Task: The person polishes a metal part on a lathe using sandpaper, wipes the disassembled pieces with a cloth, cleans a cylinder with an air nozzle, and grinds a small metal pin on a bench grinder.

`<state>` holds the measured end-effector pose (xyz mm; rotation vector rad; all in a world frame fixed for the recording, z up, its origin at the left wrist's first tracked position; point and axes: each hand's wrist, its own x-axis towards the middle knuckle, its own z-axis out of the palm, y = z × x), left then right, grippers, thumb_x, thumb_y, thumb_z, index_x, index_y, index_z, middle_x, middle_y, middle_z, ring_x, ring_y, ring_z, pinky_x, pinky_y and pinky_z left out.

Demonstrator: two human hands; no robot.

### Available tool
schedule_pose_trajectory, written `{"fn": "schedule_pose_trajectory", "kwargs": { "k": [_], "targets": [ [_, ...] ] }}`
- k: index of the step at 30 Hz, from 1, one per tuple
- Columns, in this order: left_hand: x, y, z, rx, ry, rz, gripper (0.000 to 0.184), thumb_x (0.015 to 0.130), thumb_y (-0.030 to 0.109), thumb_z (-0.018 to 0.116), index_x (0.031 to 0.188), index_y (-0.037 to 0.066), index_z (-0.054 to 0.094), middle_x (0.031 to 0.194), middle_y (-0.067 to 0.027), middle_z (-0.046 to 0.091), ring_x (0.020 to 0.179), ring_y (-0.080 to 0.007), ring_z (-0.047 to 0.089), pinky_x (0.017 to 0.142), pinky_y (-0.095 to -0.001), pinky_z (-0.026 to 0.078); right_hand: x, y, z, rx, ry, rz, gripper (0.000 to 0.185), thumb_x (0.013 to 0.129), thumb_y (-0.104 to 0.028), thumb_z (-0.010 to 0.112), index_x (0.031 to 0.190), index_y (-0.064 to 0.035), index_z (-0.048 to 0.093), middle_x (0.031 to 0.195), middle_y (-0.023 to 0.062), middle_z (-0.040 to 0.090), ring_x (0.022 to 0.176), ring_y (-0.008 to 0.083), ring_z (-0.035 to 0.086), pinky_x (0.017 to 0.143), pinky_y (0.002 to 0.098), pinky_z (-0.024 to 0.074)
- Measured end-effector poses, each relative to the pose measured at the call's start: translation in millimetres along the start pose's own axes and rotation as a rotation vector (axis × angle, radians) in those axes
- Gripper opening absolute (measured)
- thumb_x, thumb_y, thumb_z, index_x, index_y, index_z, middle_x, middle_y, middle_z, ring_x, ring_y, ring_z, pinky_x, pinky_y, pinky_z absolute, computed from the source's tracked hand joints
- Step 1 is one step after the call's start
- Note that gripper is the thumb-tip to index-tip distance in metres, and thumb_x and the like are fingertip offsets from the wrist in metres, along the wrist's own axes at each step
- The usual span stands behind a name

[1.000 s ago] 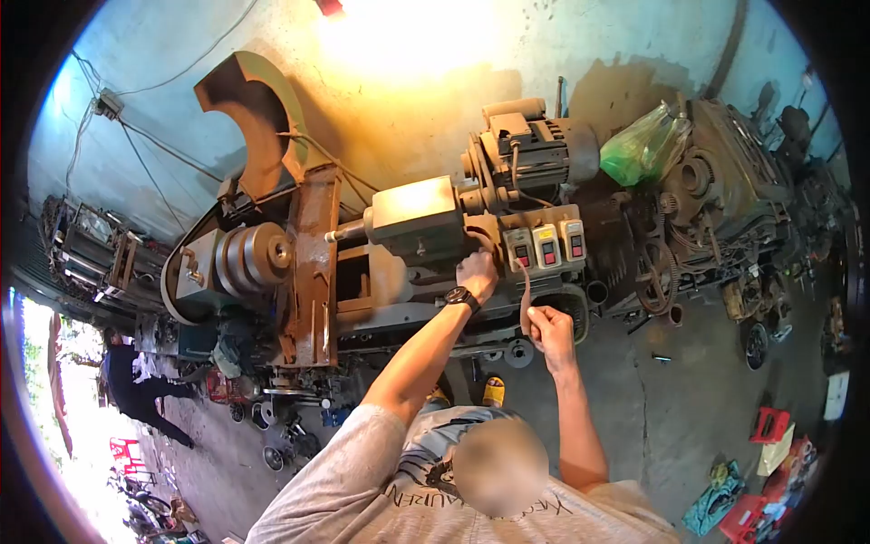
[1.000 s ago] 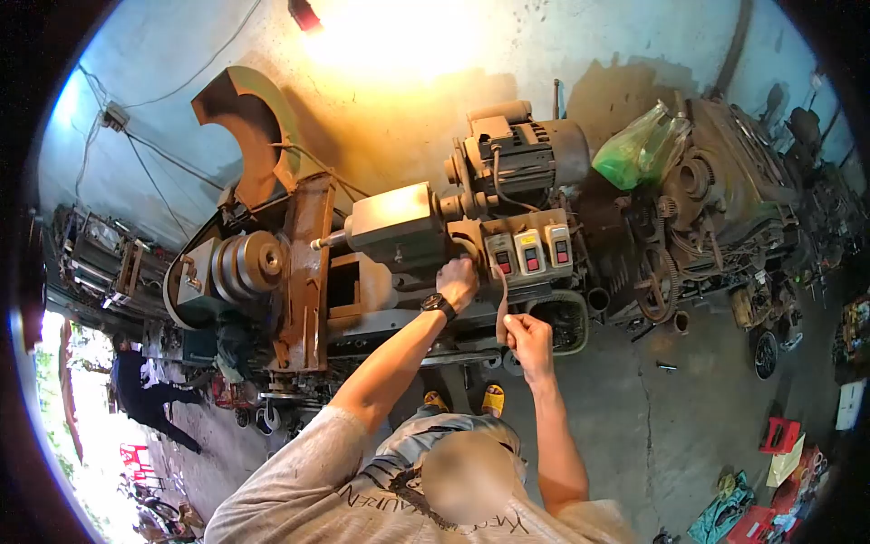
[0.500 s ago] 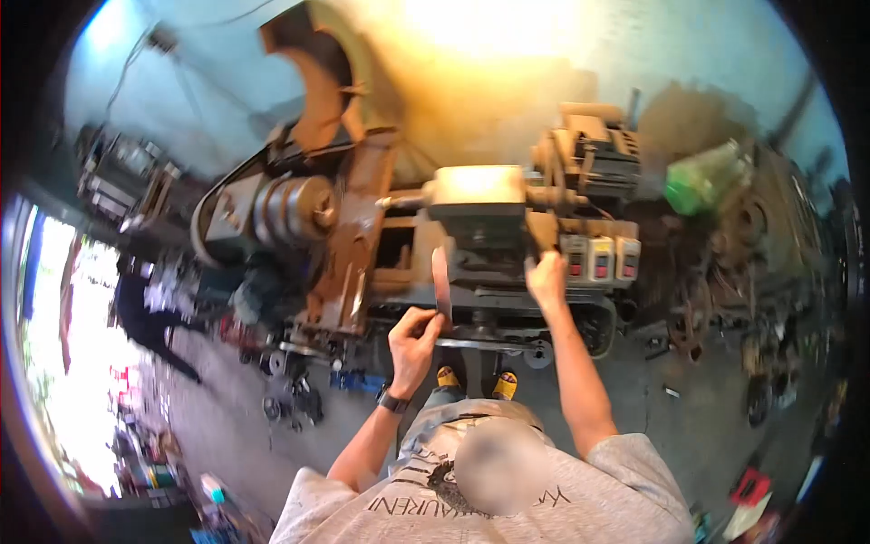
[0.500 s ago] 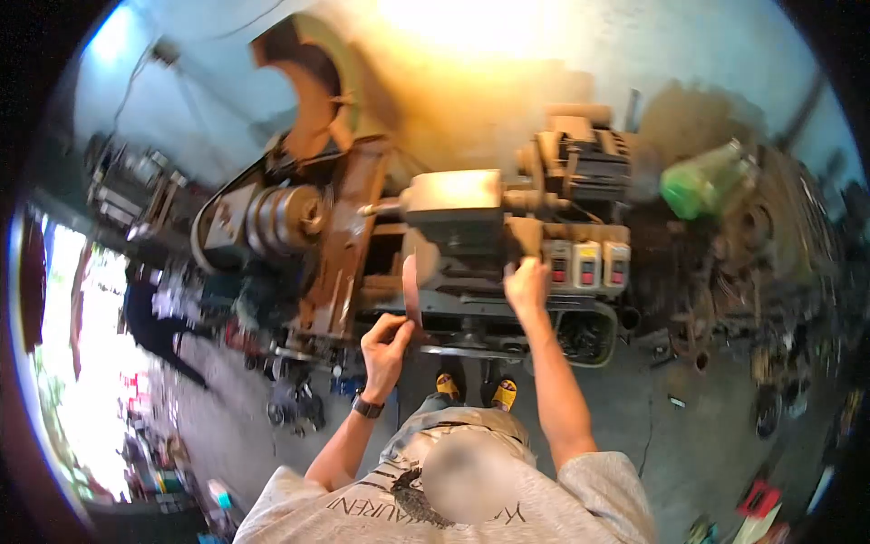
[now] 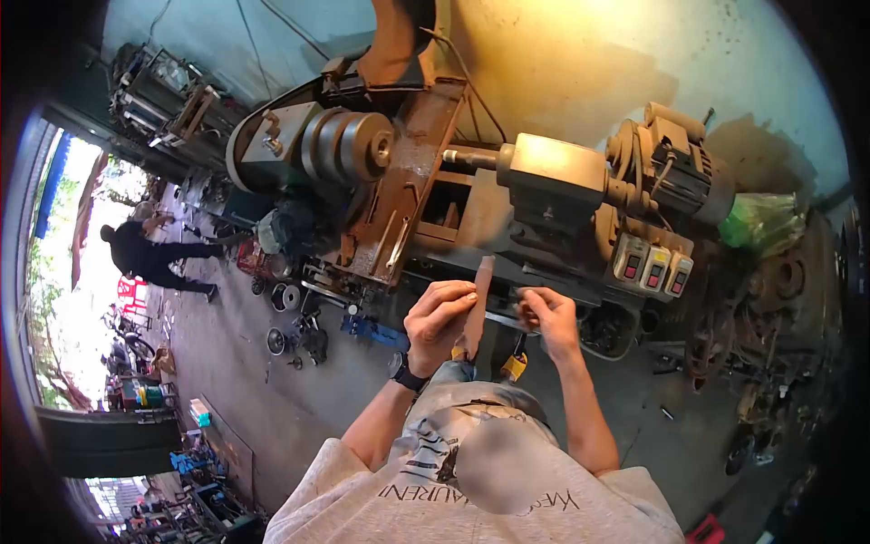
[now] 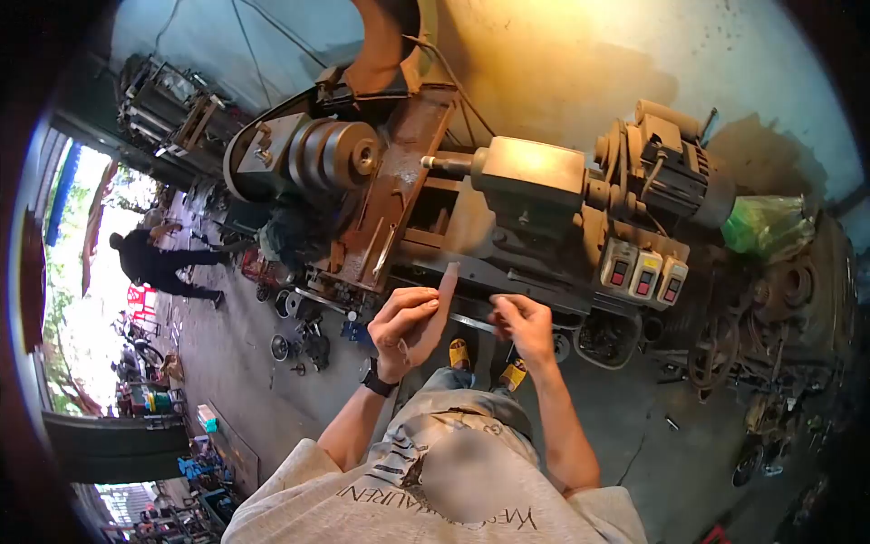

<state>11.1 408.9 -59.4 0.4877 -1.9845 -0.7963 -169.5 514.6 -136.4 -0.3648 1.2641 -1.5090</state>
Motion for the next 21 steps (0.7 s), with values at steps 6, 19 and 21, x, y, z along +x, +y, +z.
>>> {"fn": "schedule_pose_trajectory", "kwargs": {
  "k": [6,19,21],
  "targets": [
    [4,-4,-6,0.152,-0.215,0.221,0.035,0.069,-0.006,0.07,0.103,0.002,0.069,0.11,-0.0127,0.068,0.103,-0.0321,0.065,0.086,-0.0393,0.055,10,-10,37,0.351,-0.235,-0.071,0.026,0.098,-0.02,0.061,0.114,0.0003,0.066,0.095,0.0081,0.07,0.081,0.0133,0.066,0.067,0.0254,0.0542],
    [-4,-65,-78,0.189,-0.228,-0.09,0.03,0.072,-0.003,0.071,0.1,0.005,0.068,0.094,-0.011,0.059,0.084,-0.0303,0.059,0.071,-0.0372,0.051,20,-12,128,0.096,-0.271,-0.406,0.059,0.087,-0.006,0.072,0.139,0.0002,0.045,0.135,0.0171,0.055,0.124,0.0259,0.055,0.103,0.0347,0.0445],
    [-4,-80,-92,0.239,-0.256,-0.115,0.027,0.072,-0.002,0.071,0.097,0.005,0.067,0.093,-0.0118,0.058,0.084,-0.0313,0.06,0.07,-0.038,0.051,34,-9,153,0.069,-0.191,-0.443,0.052,0.089,-0.004,0.069,0.136,0.0011,0.048,0.124,0.0168,0.062,0.11,0.0233,0.062,0.095,0.0329,0.0498]
  ]
}}
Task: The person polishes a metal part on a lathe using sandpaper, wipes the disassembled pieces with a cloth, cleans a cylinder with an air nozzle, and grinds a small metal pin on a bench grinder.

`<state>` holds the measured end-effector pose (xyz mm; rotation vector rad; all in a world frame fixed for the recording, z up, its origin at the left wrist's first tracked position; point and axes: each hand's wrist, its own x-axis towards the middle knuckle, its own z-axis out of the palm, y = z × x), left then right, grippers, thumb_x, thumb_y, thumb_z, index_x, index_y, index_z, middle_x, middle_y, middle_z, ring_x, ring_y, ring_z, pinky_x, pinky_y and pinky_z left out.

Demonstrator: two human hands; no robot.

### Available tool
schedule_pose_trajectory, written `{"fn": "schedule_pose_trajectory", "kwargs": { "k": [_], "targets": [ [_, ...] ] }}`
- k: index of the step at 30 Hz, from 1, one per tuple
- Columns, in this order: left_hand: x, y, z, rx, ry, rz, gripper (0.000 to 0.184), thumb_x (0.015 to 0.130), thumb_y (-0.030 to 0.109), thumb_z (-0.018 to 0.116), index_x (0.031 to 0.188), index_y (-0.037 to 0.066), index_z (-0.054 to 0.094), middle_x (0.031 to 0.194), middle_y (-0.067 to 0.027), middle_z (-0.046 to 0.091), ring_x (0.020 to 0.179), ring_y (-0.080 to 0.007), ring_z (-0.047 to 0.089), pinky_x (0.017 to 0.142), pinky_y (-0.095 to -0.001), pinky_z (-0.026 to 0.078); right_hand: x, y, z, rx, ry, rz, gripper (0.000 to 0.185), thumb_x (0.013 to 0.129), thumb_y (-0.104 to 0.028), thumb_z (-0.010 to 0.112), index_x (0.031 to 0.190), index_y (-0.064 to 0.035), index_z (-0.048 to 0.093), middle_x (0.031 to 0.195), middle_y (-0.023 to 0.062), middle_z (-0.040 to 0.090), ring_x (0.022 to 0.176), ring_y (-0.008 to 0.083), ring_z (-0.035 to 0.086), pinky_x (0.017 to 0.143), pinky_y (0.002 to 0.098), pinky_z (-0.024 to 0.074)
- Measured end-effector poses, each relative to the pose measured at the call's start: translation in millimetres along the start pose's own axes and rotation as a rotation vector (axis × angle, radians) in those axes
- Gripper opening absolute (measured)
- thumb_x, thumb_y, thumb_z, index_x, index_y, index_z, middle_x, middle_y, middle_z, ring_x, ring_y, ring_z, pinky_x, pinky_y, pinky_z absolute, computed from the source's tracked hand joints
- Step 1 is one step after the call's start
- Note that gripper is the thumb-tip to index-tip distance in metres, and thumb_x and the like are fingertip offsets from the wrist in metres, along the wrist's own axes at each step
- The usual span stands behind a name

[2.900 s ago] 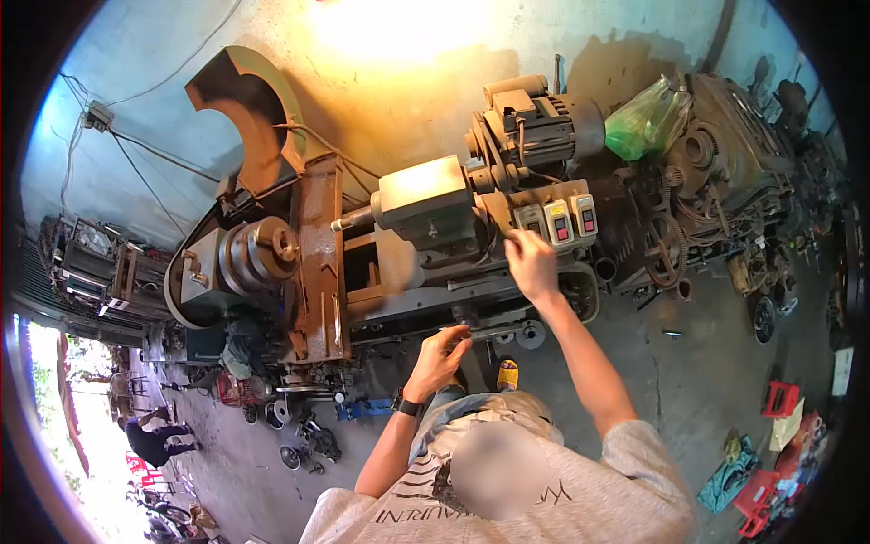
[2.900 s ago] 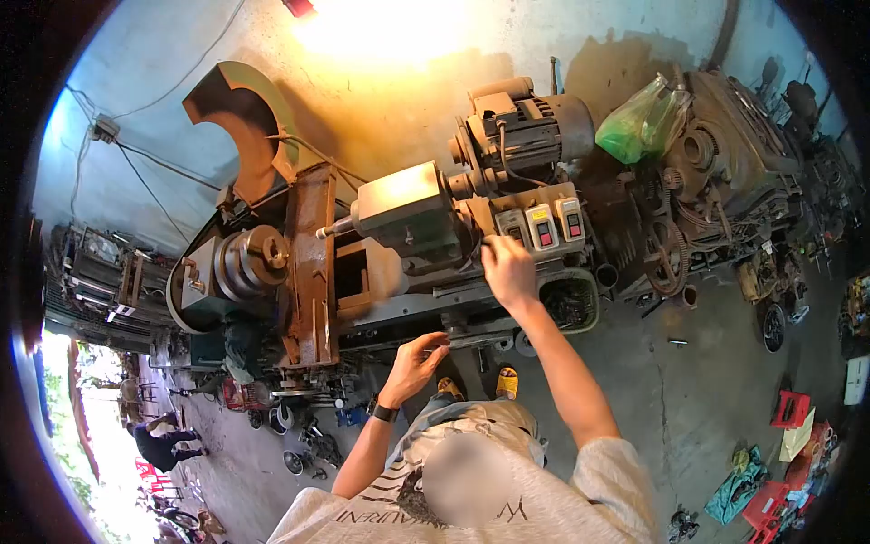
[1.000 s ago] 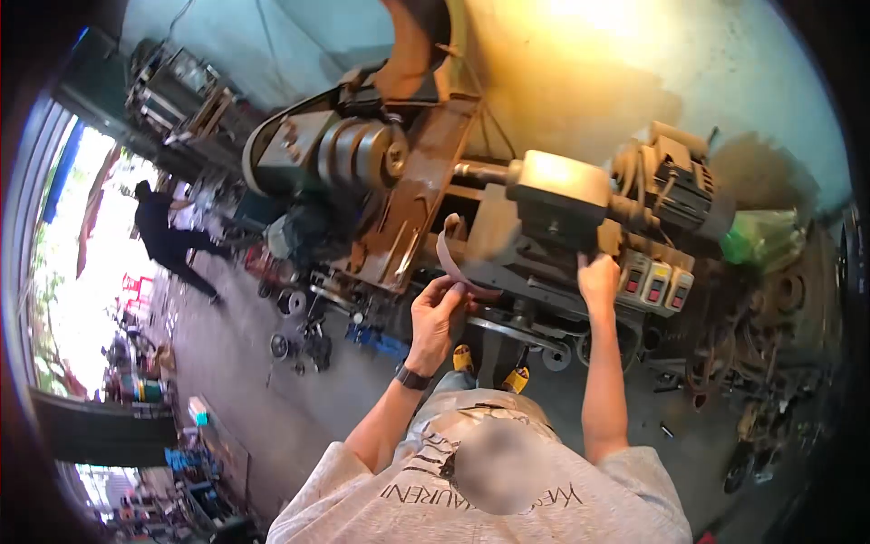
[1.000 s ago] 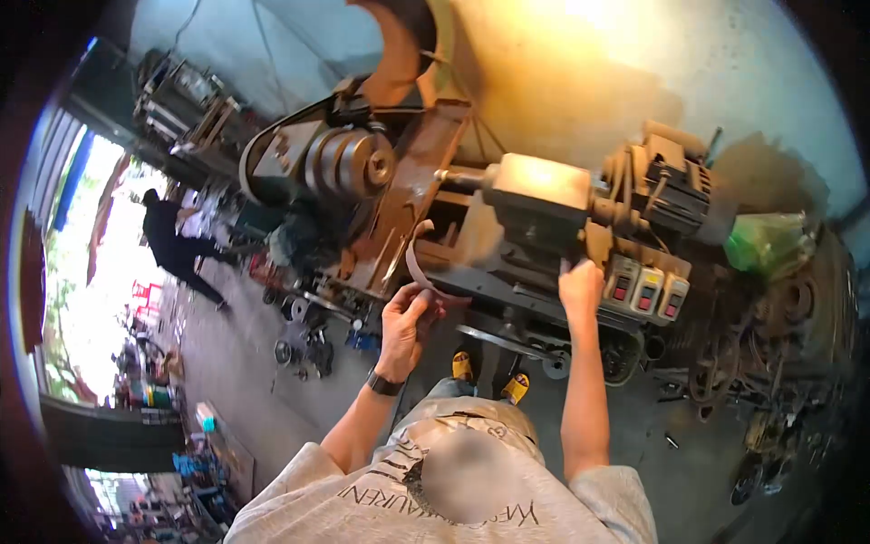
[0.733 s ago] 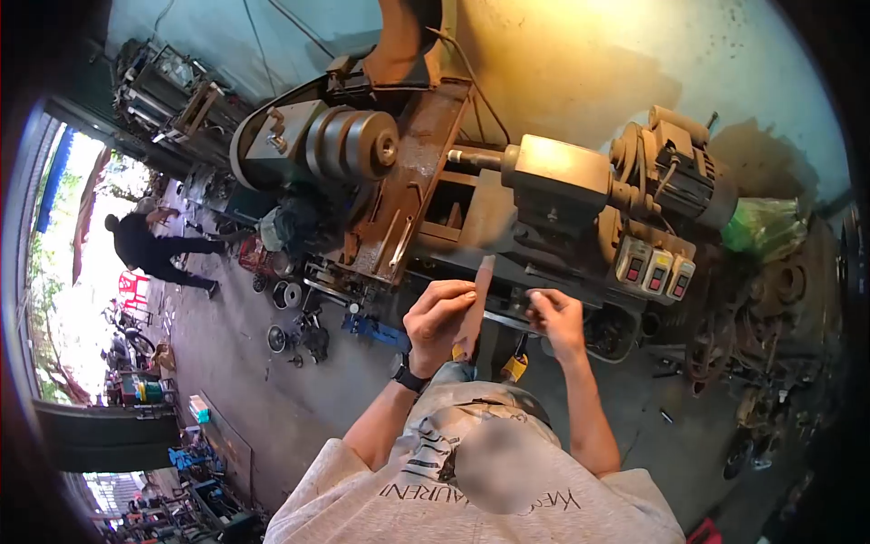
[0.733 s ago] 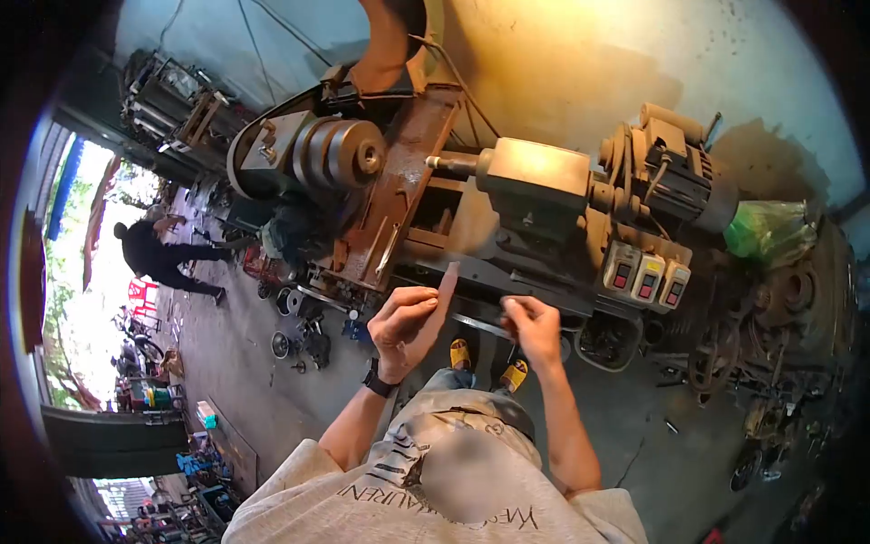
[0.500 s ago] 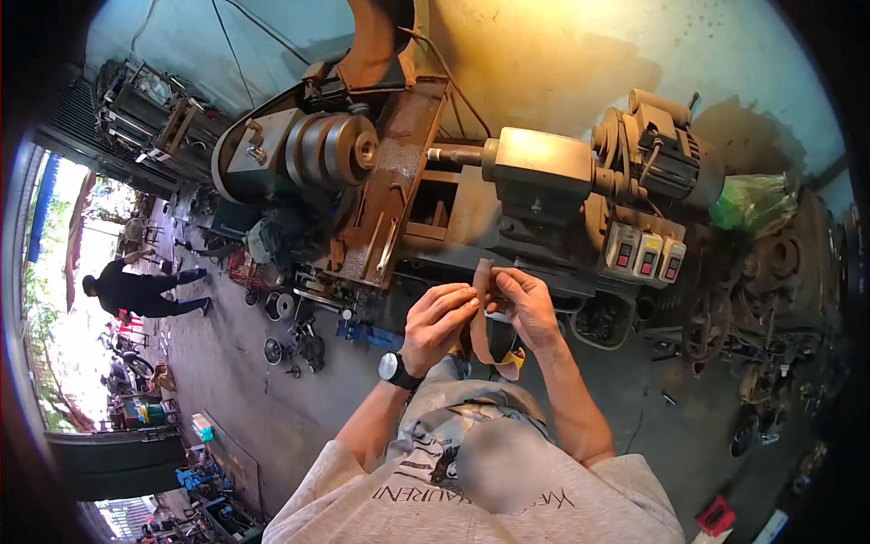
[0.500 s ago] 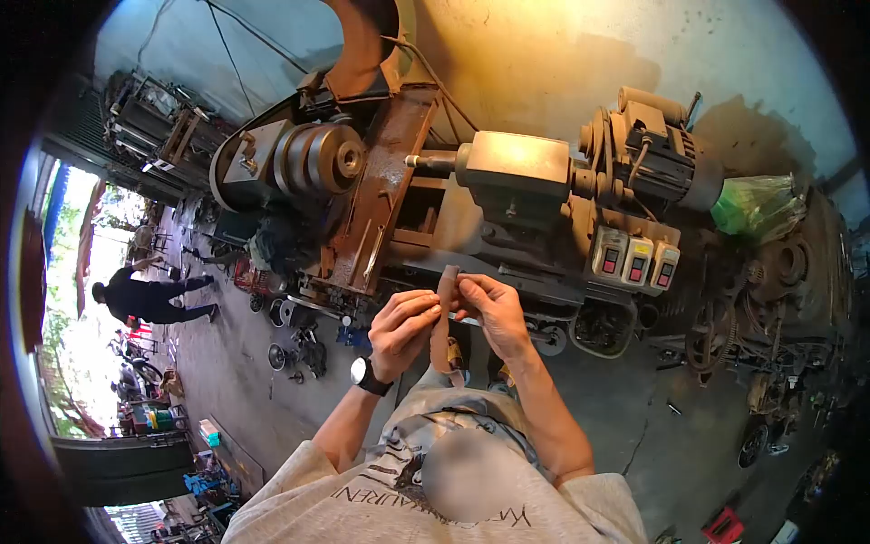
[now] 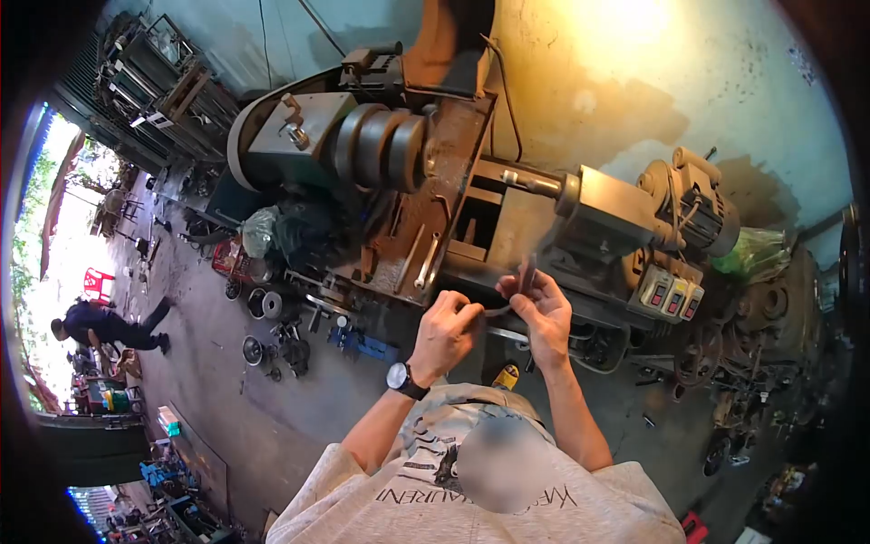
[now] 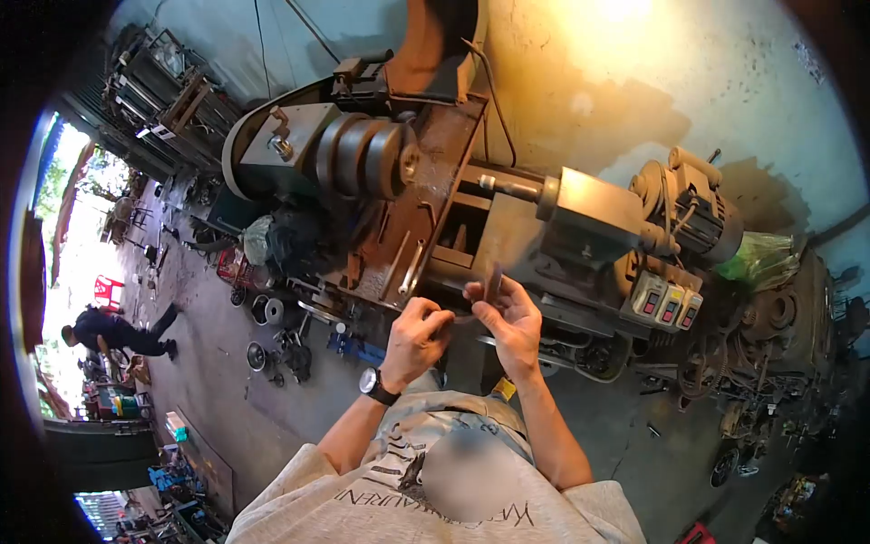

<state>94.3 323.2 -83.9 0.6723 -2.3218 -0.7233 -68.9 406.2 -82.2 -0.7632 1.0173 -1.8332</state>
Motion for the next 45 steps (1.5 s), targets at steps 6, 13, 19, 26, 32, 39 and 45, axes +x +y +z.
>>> {"fn": "schedule_pose_trajectory", "kwargs": {
  "k": [6,13,19,26,32,39,45],
  "targets": [
    [-5,-31,-34,0.0,-0.081,0.039,0.031,0.071,-0.001,0.07,0.101,0.003,0.065,0.095,-0.0126,0.059,0.086,-0.0316,0.061,0.073,-0.0386,0.053,40,40,54,-0.298,0.447,-0.041,0.028,0.098,-0.008,0.056,0.124,0.0047,0.057,0.1,0.0107,0.068,0.076,0.0136,0.064,0.069,0.028,0.0546],
    [11,-50,-106,-0.395,-0.216,0.052,0.029,0.084,0.007,0.074,0.111,0.002,0.066,0.11,-0.0132,0.064,0.095,-0.0292,0.065,0.081,-0.0348,0.054,68,70,42,0.26,0.398,0.234,0.022,0.102,-0.016,0.047,0.116,-0.0011,0.055,0.095,0.0122,0.066,0.062,0.0126,0.053,0.051,0.023,0.0406],
    [17,-97,-105,-0.429,-0.166,-0.081,0.022,0.086,0.003,0.07,0.108,0.0,0.067,0.099,-0.0121,0.067,0.085,-0.0232,0.068,0.074,-0.0305,0.053,69,77,58,0.341,0.363,0.314,0.02,0.1,-0.021,0.053,0.111,-0.0045,0.055,0.098,0.0089,0.066,0.064,0.0095,0.052,0.048,0.0211,0.0374],
    [10,-136,-62,-0.567,-0.168,-0.393,0.018,0.091,0.008,0.067,0.105,-0.002,0.069,0.093,-0.01,0.071,0.08,-0.0131,0.066,0.072,-0.0262,0.052,86,106,60,0.104,0.495,0.498,0.021,0.094,-0.024,0.066,0.103,-0.0056,0.066,0.086,0.0036,0.066,0.066,0.0102,0.06,0.05,0.0206,0.0457],
    [4,-161,-57,-0.487,-0.142,-0.487,0.018,0.09,0.009,0.068,0.104,-0.002,0.069,0.089,-0.0085,0.071,0.079,-0.0119,0.066,0.07,-0.0257,0.051,105,146,31,-0.034,0.39,0.527,0.024,0.093,-0.02,0.067,0.109,-0.0014,0.067,0.083,0.0024,0.065,0.064,0.0099,0.058,0.055,0.0216,0.0465],
    [5,-198,-41,0.125,0.047,-0.272,0.013,0.083,0.012,0.072,0.091,0.003,0.069,0.085,-0.013,0.065,0.08,-0.031,0.064,0.073,-0.0391,0.049,123,158,27,-0.668,0.341,0.32,0.02,0.087,-0.012,0.069,0.099,0.0025,0.073,0.081,0.0096,0.064,0.068,0.0168,0.064,0.06,0.0295,0.0522],
    [12,-226,-6,0.395,-0.27,-0.333,0.021,0.08,0.023,0.073,0.085,0.005,0.063,0.087,-0.0148,0.064,0.086,-0.0341,0.062,0.076,-0.0454,0.045,139,176,37,-1.196,0.214,-0.085,0.016,0.081,-0.014,0.071,0.094,-0.0065,0.075,0.086,0.0138,0.062,0.074,0.0326,0.065,0.067,0.0399,0.0524]
  ]
}}
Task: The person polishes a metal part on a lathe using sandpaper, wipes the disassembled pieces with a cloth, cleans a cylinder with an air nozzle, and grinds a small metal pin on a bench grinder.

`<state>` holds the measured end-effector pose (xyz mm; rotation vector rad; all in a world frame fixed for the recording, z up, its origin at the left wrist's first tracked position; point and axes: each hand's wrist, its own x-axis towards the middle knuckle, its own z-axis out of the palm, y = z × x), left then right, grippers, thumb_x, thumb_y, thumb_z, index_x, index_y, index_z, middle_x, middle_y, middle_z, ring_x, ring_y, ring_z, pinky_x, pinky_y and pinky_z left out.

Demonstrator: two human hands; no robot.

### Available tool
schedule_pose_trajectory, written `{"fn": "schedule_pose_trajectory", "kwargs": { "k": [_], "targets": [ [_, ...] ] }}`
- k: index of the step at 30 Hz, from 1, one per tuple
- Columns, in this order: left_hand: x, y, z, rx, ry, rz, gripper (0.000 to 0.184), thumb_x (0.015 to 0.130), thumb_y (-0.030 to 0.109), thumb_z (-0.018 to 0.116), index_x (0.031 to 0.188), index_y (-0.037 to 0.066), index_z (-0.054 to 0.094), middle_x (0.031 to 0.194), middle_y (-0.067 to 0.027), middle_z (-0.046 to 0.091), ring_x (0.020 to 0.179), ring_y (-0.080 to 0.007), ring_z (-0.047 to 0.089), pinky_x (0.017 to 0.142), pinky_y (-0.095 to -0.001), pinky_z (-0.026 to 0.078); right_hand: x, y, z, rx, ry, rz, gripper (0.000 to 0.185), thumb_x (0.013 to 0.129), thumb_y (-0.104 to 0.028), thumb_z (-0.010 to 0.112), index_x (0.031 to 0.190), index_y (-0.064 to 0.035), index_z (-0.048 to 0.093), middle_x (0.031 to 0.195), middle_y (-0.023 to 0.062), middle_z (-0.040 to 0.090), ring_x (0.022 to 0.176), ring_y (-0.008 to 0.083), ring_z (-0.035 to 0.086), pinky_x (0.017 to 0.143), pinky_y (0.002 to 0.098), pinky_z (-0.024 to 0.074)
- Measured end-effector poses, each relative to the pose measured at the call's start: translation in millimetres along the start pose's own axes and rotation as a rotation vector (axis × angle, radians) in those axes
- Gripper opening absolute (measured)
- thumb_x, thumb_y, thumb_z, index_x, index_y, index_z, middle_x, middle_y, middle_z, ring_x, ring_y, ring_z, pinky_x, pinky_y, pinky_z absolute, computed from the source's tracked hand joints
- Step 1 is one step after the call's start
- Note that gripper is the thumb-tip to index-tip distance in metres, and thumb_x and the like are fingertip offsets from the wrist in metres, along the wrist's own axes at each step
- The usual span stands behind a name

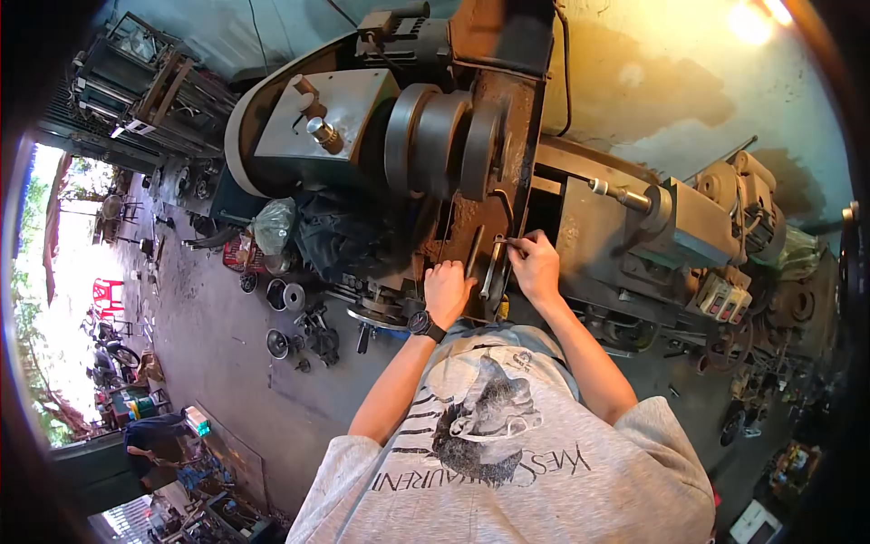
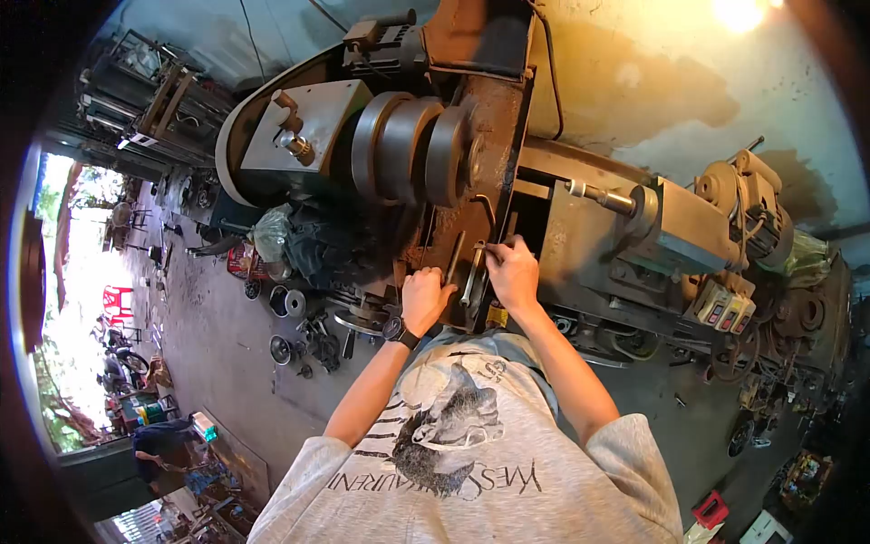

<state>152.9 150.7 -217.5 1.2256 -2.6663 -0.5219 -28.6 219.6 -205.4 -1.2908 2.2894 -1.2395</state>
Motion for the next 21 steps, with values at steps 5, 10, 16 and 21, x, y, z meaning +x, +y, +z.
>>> {"fn": "schedule_pose_trajectory", "kwargs": {
  "k": [5,10,16,21],
  "targets": [
    [12,7,-11,-0.233,-0.116,-0.279,0.024,0.08,0.023,0.07,0.081,-0.001,0.067,0.081,-0.0214,0.068,0.081,-0.0403,0.067,0.072,-0.0477,0.052,5,-14,20,-0.267,-0.21,-0.234,0.01,0.08,-0.015,0.067,0.081,-0.0051,0.07,0.09,0.0135,0.061,0.073,0.0332,0.066,0.064,0.0429,0.054],
    [17,2,-26,-0.273,-0.11,-0.313,0.022,0.081,0.022,0.07,0.083,0.0,0.07,0.08,-0.0219,0.069,0.08,-0.0405,0.067,0.071,-0.0471,0.054,-8,-12,44,-0.51,-0.493,-0.487,0.015,0.072,-0.011,0.065,0.078,0.0001,0.071,0.093,0.02,0.063,0.078,0.0328,0.068,0.062,0.0417,0.0555],
    [12,7,-16,-0.201,-0.074,-0.218,0.024,0.08,0.023,0.071,0.079,0.0,0.067,0.081,-0.0215,0.068,0.08,-0.0398,0.067,0.07,-0.0472,0.053,11,-22,18,-0.496,-0.636,-0.413,0.016,0.073,-0.011,0.066,0.077,0.0033,0.072,0.091,0.0226,0.064,0.079,0.0357,0.068,0.064,0.0444,0.0553],
    [5,24,-5,-0.092,-0.102,-0.14,0.024,0.08,0.024,0.071,0.075,0.002,0.063,0.081,-0.0183,0.067,0.077,-0.0384,0.066,0.069,-0.047,0.052,35,-10,-57,0.575,-0.471,0.593,0.021,0.094,-0.017,0.06,0.096,0.0021,0.07,0.089,0.0134,0.069,0.062,0.016,0.063,0.052,0.0277,0.0495]
  ]
}}
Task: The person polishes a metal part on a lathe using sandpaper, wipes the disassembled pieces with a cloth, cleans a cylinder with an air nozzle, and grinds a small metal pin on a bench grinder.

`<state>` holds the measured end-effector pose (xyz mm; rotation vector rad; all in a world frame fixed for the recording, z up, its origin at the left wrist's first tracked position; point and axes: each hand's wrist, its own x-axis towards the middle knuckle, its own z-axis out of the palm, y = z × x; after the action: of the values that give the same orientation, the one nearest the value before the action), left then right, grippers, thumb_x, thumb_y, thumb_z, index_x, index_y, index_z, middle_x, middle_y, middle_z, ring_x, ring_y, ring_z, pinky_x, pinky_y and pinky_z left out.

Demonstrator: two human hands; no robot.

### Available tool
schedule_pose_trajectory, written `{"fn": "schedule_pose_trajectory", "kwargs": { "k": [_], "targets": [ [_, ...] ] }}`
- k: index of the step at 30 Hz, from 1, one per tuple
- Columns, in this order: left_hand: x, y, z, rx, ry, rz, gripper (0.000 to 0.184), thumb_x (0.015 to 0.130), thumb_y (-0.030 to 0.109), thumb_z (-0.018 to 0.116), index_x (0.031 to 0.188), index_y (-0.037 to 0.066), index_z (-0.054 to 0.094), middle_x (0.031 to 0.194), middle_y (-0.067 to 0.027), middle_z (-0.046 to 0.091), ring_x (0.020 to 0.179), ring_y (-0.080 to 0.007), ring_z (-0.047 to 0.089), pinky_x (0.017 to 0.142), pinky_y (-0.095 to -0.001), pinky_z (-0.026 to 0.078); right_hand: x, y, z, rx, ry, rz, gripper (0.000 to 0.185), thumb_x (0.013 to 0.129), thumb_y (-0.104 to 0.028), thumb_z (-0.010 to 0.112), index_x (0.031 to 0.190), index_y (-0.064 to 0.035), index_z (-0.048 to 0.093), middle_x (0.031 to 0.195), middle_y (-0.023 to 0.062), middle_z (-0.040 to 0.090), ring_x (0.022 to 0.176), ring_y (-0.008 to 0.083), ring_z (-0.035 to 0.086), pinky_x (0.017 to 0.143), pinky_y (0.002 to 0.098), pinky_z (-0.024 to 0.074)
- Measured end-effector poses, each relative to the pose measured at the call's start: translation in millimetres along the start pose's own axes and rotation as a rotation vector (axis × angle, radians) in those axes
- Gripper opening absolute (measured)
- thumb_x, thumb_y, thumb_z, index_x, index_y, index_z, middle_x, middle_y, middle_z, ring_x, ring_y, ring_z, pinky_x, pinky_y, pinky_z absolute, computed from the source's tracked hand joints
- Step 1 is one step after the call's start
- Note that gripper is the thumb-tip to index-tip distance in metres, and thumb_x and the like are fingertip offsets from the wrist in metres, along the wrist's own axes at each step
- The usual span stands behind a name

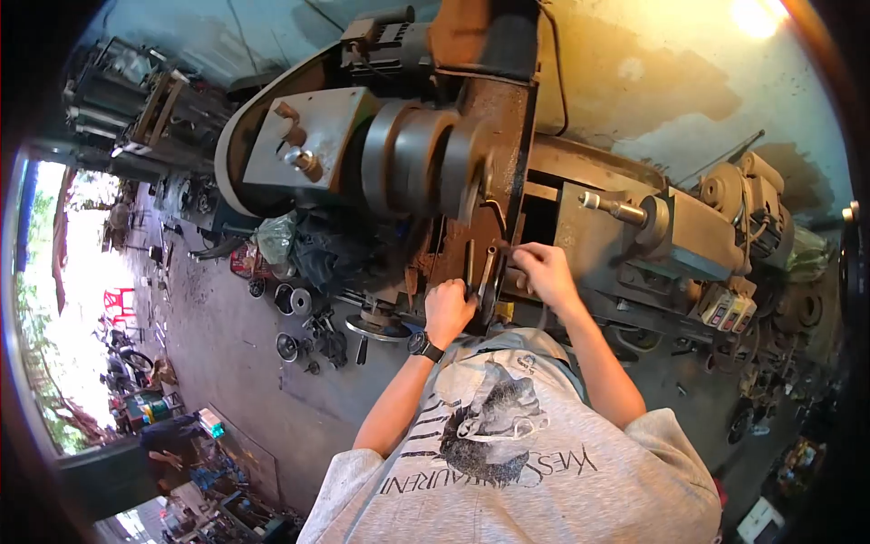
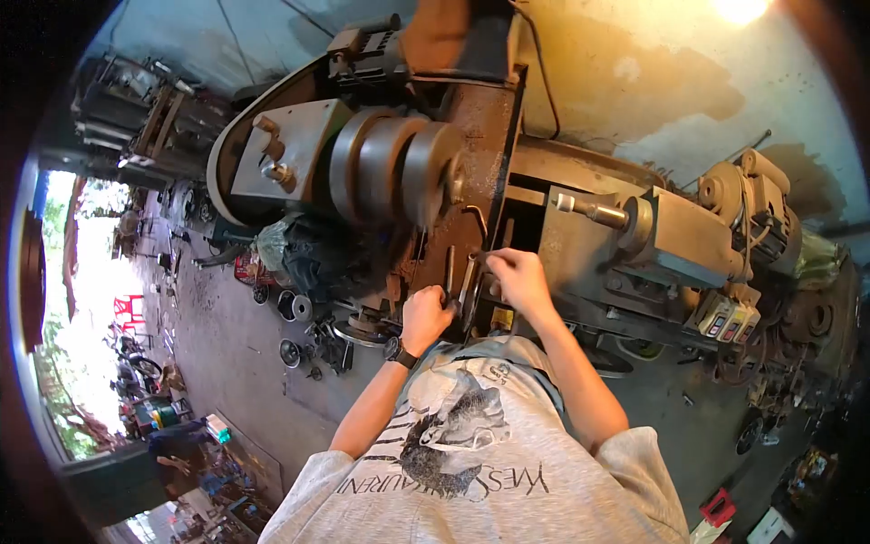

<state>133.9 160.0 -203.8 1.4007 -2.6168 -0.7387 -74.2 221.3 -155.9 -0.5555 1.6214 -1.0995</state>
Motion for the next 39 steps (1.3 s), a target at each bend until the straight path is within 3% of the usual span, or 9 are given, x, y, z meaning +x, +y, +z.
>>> {"fn": "schedule_pose_trajectory", "kwargs": {
  "k": [2,7,10,14,18,22,28,29,39],
  "targets": [
    [-2,6,5,0.042,0.004,0.063,0.024,0.081,0.024,0.071,0.075,0.003,0.063,0.081,-0.0175,0.067,0.077,-0.038,0.066,0.069,-0.0466,0.052,-2,1,-23,0.458,-0.141,0.095,0.024,0.098,-0.018,0.058,0.112,-0.0004,0.064,0.089,0.0104,0.068,0.058,0.009,0.056,0.046,0.0207,0.0418],
    [1,24,-40,-0.212,0.163,0.03,0.016,0.084,0.016,0.072,0.081,0.0,0.068,0.075,-0.0133,0.065,0.063,-0.0267,0.062,0.06,-0.0367,0.05,7,3,-33,0.74,-0.186,0.198,0.031,0.095,-0.02,0.062,0.12,-0.0018,0.06,0.09,0.0085,0.064,0.057,0.0068,0.049,0.046,0.0175,0.037],
    [11,15,-86,-0.348,0.409,0.055,0.007,0.088,0.005,0.068,0.085,-0.002,0.067,0.075,-0.0085,0.065,0.065,-0.0159,0.06,0.062,-0.0286,0.048,14,-5,-36,0.826,-0.25,0.162,0.036,0.095,-0.021,0.063,0.125,-0.0019,0.057,0.087,0.0069,0.061,0.056,0.0058,0.046,0.045,0.0171,0.0354],
    [35,-24,-152,-0.129,0.892,0.144,0.011,0.096,0.006,0.06,0.104,0.0,0.064,0.095,-0.0057,0.065,0.082,-0.015,0.061,0.072,-0.0267,0.049,28,-15,-37,0.888,-0.241,0.15,0.04,0.094,-0.022,0.064,0.127,-0.0024,0.055,0.082,0.0052,0.059,0.053,0.0057,0.043,0.045,0.0173,0.0334],
    [81,-49,-195,-0.126,1.101,0.245,0.027,0.1,0.011,0.054,0.125,0.0,0.054,0.123,-0.0105,0.057,0.106,-0.022,0.058,0.09,-0.0326,0.048,52,-21,-35,0.811,-0.293,0.079,0.032,0.094,-0.018,0.062,0.122,-0.0023,0.061,0.075,0.0024,0.059,0.05,0.006,0.042,0.046,0.019,0.0315],
    [120,-49,-213,0.031,1.152,0.358,0.042,0.101,0.021,0.051,0.135,-0.002,0.044,0.14,-0.0166,0.042,0.123,-0.0295,0.05,0.102,-0.0402,0.042,71,-29,-15,0.445,-0.038,-0.337,0.022,0.094,-0.011,0.06,0.108,0.0009,0.071,0.069,-0.0034,0.058,0.057,0.0036,0.047,0.049,0.0201,0.035],
    [146,-42,-210,0.03,1.139,0.353,0.049,0.105,0.037,0.04,0.141,0.005,0.042,0.143,-0.0137,0.043,0.132,-0.0293,0.043,0.11,-0.0465,0.033,84,-47,-11,-0.152,0.209,-0.913,0.023,0.084,-0.005,0.064,0.106,-0.004,0.072,0.075,0.011,0.065,0.064,0.0205,0.062,0.059,0.03,0.0483],
    [148,-43,-209,0.026,1.133,0.354,0.05,0.104,0.038,0.04,0.141,0.005,0.041,0.143,-0.014,0.043,0.132,-0.0295,0.042,0.11,-0.0467,0.033,87,-47,-13,-0.233,0.206,-0.928,0.025,0.08,-0.004,0.066,0.105,-0.0069,0.072,0.076,0.0129,0.063,0.066,0.0295,0.062,0.059,0.0355,0.0497],
    [158,-49,-207,0.008,1.136,0.348,0.054,0.104,0.042,0.039,0.141,0.003,0.041,0.143,-0.0154,0.042,0.132,-0.0304,0.043,0.111,-0.0469,0.031,88,-66,-27,-0.496,0.026,-0.991,0.034,0.076,-0.012,0.068,0.109,-0.01,0.069,0.074,0.0117,0.058,0.066,0.0343,0.061,0.059,0.0434,0.0507]
  ]
}}
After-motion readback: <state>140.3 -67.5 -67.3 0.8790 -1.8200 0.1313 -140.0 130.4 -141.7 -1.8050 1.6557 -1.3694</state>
